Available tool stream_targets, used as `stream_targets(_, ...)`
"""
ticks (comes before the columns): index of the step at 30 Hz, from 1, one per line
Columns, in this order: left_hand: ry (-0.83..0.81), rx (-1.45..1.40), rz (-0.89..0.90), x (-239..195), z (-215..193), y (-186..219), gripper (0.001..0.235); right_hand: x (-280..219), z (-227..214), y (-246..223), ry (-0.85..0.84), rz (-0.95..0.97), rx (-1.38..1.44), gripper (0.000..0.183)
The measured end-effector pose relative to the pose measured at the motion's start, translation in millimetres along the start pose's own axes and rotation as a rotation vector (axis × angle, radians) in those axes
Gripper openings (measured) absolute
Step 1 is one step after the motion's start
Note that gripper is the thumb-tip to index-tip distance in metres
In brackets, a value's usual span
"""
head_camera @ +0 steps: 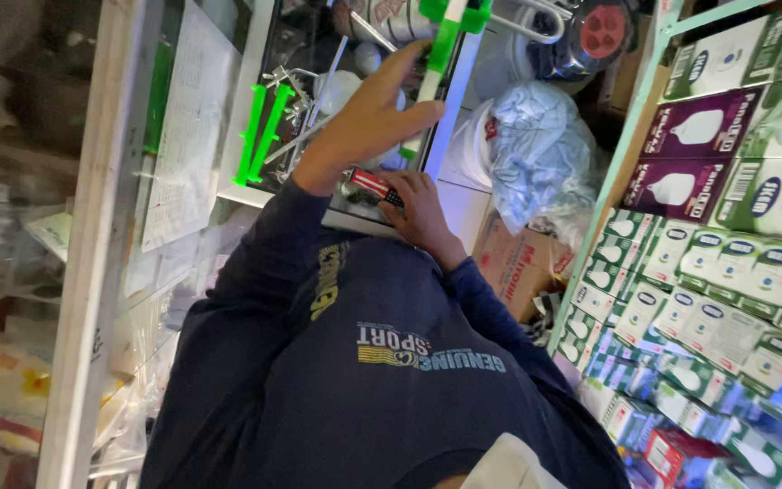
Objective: The person assembles a plastic antenna by joining white and green plastic segments and metal rods, using a screwdriver to tighten components while another person assists by holding the structure.
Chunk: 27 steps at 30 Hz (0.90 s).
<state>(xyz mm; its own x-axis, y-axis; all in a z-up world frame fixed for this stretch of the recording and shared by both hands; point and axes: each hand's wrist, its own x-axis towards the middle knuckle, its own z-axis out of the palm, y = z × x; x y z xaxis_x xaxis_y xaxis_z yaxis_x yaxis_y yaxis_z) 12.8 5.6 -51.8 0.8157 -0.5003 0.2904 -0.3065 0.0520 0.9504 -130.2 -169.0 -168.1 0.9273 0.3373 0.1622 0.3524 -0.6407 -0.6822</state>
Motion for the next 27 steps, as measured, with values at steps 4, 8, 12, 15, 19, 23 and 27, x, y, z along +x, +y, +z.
stream_targets(4, 0.090, 0.015, -0.018, 0.8, 9.0, -19.2, 0.074, 2.3, -3.7, 5.4, 0.183, 0.230, 0.167, 0.052)
stream_targets(8, 0.133, 0.047, -0.058, -4.5, 18.5, -28.8, 0.078, 23.3, -43.1, -3.0, 0.501, 0.271, 0.371, 0.047)
stream_targets(12, 0.170, 0.068, 0.022, -2.1, 21.3, -32.8, 0.079, 66.1, -86.9, -34.3, 0.481, 0.203, 0.297, 0.066)
stream_targets(15, 0.188, 0.018, -0.022, -3.6, 26.0, -33.1, 0.079, 104.6, -94.0, -32.9, 0.404, 0.166, 0.482, 0.067)
stream_targets(19, 0.233, -0.011, -0.013, -3.8, 34.2, -27.0, 0.081, 123.8, -97.3, -40.3, 0.326, 0.226, 0.675, 0.065)
stream_targets(23, 0.214, -0.108, -0.068, -2.3, 48.7, -19.6, 0.084, 129.9, -96.9, -50.0, 0.352, 0.221, 0.732, 0.062)
stream_targets(27, 0.237, -0.027, 0.023, -9.0, 60.1, -10.0, 0.089, 128.0, -100.1, -66.6, 0.409, 0.252, 0.759, 0.059)
